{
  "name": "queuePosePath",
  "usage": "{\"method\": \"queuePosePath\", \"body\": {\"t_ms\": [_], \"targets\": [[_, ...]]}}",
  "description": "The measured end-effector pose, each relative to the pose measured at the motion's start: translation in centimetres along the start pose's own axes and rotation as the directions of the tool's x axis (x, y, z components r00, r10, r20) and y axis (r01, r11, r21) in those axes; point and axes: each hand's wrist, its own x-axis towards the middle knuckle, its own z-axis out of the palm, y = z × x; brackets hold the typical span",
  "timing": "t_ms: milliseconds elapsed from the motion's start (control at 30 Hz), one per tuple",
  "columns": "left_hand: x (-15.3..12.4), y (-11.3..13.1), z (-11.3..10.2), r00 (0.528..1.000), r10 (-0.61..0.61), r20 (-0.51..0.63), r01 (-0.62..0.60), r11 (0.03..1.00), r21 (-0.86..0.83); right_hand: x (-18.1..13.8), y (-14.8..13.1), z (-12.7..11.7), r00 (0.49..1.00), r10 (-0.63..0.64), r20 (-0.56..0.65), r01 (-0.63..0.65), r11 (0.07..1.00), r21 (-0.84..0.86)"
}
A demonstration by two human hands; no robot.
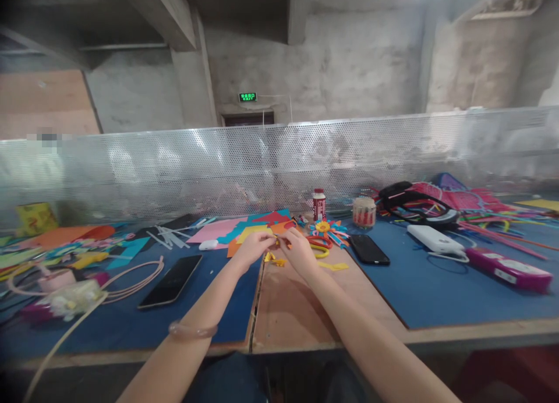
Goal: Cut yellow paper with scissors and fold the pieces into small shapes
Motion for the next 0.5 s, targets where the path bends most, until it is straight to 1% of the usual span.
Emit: {"method": "queuePosePath", "body": {"t_ms": [167,367,500], "targets": [[0.10,-0.03,0.07,1.000,-0.018,-0.026,0.018,1.000,-0.015,0.01,0.27,0.04,0.994,-0.113,0.000,0.113,0.990,-0.089],[0.28,-0.14,0.06,0.998,-0.045,-0.042,0.045,0.999,0.012,0.01,0.35,-0.04,0.975,-0.208,0.079,0.220,0.954,-0.205],[0.37,-0.12,-0.04,0.997,-0.066,-0.043,0.067,0.997,0.025,0.05,0.02,-0.23,0.961,-0.232,0.148,0.263,0.934,-0.242]]}}
